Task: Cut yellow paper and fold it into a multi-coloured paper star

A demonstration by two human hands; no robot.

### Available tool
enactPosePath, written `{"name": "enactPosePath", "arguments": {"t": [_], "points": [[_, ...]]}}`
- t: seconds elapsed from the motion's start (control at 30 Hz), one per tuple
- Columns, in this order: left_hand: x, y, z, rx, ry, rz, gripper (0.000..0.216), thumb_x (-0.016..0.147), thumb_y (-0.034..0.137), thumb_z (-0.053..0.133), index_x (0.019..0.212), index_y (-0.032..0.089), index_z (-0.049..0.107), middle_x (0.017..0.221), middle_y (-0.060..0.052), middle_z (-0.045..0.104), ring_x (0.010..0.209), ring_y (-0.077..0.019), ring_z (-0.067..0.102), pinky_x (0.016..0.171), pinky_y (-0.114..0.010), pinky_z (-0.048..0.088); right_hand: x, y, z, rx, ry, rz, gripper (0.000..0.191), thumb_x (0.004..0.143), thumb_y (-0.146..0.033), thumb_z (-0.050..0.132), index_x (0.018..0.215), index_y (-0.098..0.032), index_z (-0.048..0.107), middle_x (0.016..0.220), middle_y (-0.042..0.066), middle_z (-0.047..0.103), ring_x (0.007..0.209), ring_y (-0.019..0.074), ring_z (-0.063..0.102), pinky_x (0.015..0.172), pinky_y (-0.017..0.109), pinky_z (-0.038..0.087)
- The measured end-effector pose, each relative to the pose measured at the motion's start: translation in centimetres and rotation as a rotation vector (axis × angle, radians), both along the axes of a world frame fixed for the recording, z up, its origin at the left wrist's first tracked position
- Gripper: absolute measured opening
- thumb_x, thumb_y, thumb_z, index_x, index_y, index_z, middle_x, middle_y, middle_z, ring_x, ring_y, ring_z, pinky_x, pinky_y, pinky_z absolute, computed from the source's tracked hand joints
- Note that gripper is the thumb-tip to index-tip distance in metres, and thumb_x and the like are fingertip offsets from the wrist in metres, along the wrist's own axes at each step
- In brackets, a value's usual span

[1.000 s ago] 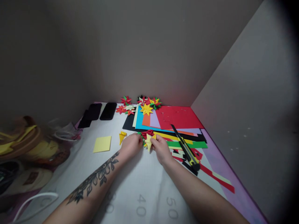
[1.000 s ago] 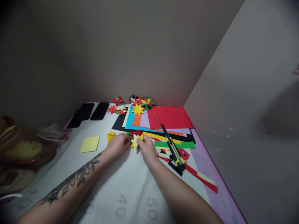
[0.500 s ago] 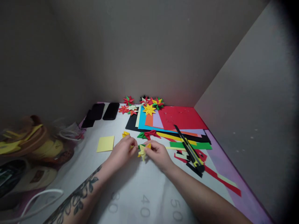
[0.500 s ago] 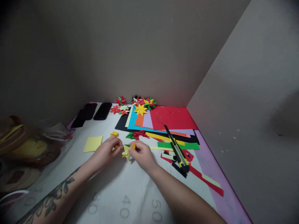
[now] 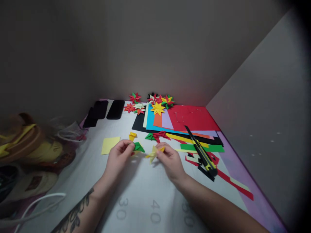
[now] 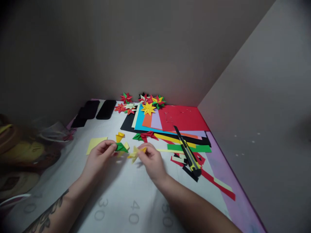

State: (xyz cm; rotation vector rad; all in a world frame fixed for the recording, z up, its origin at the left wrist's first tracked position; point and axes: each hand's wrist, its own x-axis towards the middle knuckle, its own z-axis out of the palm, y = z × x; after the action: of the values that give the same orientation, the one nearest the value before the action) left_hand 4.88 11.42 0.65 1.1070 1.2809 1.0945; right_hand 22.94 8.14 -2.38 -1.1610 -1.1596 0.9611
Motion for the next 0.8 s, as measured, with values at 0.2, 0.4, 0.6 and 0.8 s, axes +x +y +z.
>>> {"name": "enactPosePath", "arguments": {"t": [0.2,0.4,0.6,0.8], "points": [[0.2,-0.7,0.7,-0.020,0.196,-0.245,0.018,0.070,0.034,0.068,0.075,0.016,0.068,0.068,-0.002,0.066,0.062,-0.0143,0.058,0.058,-0.024,0.044,0.3,0.4,0.1,0.038,-0.203,-0.199,0.019,0.084,-0.031,0.060,0.068,-0.020,0.057,0.071,0.001,0.055,0.067,0.0154,0.052,0.061,0.028,0.042],[1.0,-1.2,0.1,0.003,0.238,-0.266,0.019,0.071,0.033,0.067,0.080,0.016,0.068,0.069,-0.002,0.067,0.062,-0.0143,0.060,0.059,-0.024,0.045,-0.1,-0.4,0.5,0.043,-0.252,-0.110,0.018,0.083,-0.024,0.058,0.066,-0.021,0.054,0.070,0.000,0.052,0.067,0.0149,0.051,0.061,0.027,0.040],[1.0,-1.1,0.0,0.004,0.228,-0.262,0.018,0.071,0.033,0.066,0.078,0.017,0.065,0.069,0.000,0.065,0.063,-0.0136,0.059,0.058,-0.023,0.044,-0.2,-0.5,0.5,0.028,-0.232,-0.076,0.019,0.081,-0.021,0.059,0.063,-0.020,0.051,0.068,-0.001,0.050,0.065,0.0143,0.049,0.060,0.027,0.039],[1.0,-1.1,-0.1,-0.003,0.218,-0.260,0.019,0.070,0.033,0.067,0.078,0.016,0.064,0.069,-0.001,0.064,0.063,-0.0138,0.058,0.060,-0.024,0.044,-0.4,-0.6,0.6,0.020,-0.220,-0.055,0.021,0.080,-0.020,0.059,0.061,-0.020,0.051,0.068,-0.001,0.050,0.064,0.0141,0.049,0.060,0.027,0.039]]}}
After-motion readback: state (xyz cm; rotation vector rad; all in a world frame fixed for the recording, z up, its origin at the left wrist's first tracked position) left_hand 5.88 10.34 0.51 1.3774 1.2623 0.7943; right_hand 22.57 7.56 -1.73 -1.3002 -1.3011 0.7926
